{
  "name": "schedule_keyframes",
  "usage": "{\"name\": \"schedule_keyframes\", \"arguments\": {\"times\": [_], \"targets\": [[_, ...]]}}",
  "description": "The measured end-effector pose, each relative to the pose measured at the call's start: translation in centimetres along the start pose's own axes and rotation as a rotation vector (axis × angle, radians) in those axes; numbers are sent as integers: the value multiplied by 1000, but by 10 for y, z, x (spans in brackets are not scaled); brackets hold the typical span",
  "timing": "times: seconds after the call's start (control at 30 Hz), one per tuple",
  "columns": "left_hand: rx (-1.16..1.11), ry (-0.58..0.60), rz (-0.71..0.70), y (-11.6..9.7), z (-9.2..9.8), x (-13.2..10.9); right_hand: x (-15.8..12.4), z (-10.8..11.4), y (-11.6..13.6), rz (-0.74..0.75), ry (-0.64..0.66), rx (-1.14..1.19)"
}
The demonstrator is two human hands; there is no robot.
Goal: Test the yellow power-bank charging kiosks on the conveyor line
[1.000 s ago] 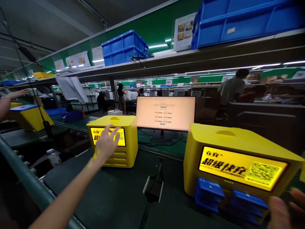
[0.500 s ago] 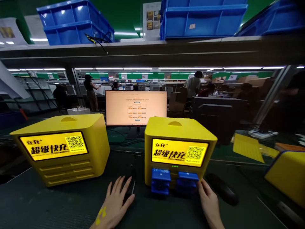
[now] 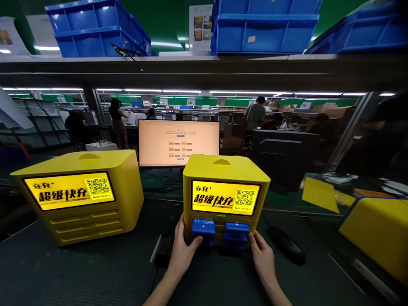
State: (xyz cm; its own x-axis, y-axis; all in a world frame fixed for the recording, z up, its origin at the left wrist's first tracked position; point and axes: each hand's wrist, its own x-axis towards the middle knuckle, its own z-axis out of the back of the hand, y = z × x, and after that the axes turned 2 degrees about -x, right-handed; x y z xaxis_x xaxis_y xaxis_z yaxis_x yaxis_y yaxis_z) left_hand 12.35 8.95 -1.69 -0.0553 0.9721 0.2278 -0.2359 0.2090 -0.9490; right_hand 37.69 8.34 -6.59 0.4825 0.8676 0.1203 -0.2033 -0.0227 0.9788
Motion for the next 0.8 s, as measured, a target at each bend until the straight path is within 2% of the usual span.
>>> {"name": "schedule_keyframes", "arguments": {"times": [0.07, 0.13, 0.27, 0.37, 0.5, 0.67, 0.8], "targets": [[-110, -70, 6, -6, -4, 2, 2, 0, -3, -8, 4, 10], [-141, -112, 19, -6, -4, 5, 3, 2, -5, 10, 61, 52], [101, 35, -62, 10, 6, 4, 1, 6, -9, 138, 234, 43], [247, 50, -67, 24, 11, 1, -1, 7, -10, 204, 195, -95], [245, 24, -89, 28, 8, 1, -4, 7, -6, 218, 178, -157], [42, -10, -13, 20, 3, 3, -8, -2, 9, 171, 138, 47], [-48, -77, -82, 9, -8, 7, -7, -12, 21, 130, 105, 126]]}}
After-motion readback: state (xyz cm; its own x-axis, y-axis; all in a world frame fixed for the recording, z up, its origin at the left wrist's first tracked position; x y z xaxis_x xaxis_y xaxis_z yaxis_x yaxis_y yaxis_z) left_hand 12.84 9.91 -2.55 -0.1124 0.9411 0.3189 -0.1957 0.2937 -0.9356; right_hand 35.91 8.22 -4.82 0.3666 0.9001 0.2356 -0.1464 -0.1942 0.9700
